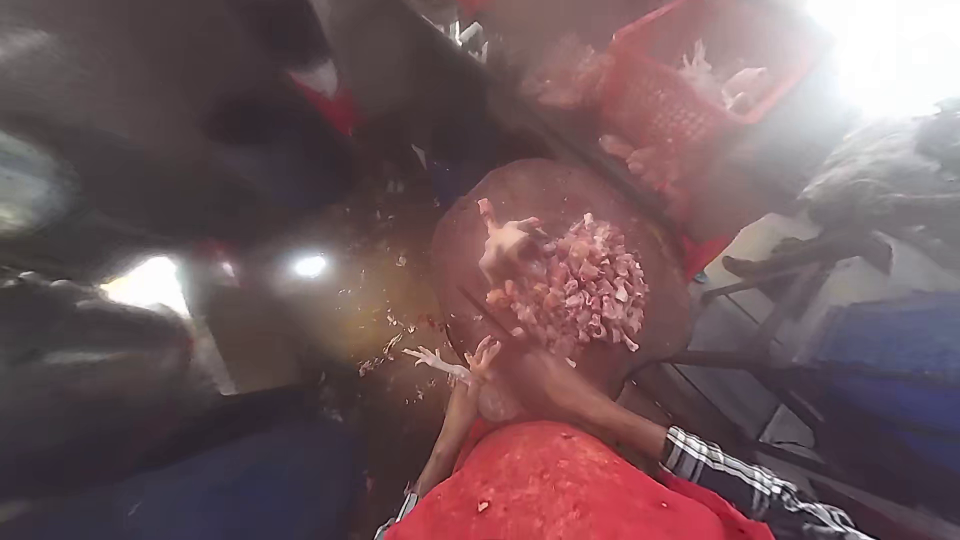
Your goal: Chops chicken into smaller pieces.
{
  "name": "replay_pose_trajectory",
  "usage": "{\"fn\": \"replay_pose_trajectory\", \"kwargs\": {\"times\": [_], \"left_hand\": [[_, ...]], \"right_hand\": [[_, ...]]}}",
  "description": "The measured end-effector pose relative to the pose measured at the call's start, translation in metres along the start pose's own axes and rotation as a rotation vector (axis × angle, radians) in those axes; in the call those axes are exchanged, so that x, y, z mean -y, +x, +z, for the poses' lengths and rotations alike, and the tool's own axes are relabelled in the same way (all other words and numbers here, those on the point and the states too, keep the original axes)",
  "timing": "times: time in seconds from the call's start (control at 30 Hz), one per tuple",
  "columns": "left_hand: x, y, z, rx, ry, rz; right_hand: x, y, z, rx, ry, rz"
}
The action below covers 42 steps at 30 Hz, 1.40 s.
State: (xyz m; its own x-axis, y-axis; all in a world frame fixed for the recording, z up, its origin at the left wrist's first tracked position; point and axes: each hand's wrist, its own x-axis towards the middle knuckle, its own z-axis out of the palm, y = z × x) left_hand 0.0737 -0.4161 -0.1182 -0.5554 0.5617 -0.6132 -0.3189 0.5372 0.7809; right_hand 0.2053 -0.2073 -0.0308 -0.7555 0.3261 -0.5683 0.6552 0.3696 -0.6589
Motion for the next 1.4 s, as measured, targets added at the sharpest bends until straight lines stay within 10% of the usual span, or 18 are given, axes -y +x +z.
{"fn": "replay_pose_trajectory", "kwargs": {"times": [0.13,0.33,0.53,0.67,0.8,1.1,1.27,1.4], "left_hand": [[0.008,0.006,0.001,-0.021,0.06,-0.063],[0.003,0.01,-0.004,-0.049,0.001,0.015],[0.015,0.012,-0.006,-0.048,-0.087,-0.008],[-0.008,0.004,-0.018,-0.082,-0.086,0.0],[-0.063,0.001,-0.036,-0.215,-0.054,0.119],[-0.04,0.04,-0.019,-0.13,0.287,0.024],[-0.033,0.024,-0.033,-0.186,0.187,0.006],[-0.058,0.008,-0.052,-0.283,0.007,0.079]], "right_hand": [[0.028,-0.01,0.001,-0.17,0.194,-0.334],[-0.028,0.015,0.018,0.033,-0.014,0.06],[-0.005,-0.001,0.017,-0.086,0.083,-0.285],[-0.046,0.004,0.023,0.169,0.094,0.051],[-0.054,0.005,-0.008,-0.005,0.173,0.151],[0.053,-0.012,-0.041,-0.304,0.321,-0.563],[-0.046,0.006,0.012,0.103,0.006,0.025],[-0.056,0.008,-0.017,0.014,0.119,0.169]]}}
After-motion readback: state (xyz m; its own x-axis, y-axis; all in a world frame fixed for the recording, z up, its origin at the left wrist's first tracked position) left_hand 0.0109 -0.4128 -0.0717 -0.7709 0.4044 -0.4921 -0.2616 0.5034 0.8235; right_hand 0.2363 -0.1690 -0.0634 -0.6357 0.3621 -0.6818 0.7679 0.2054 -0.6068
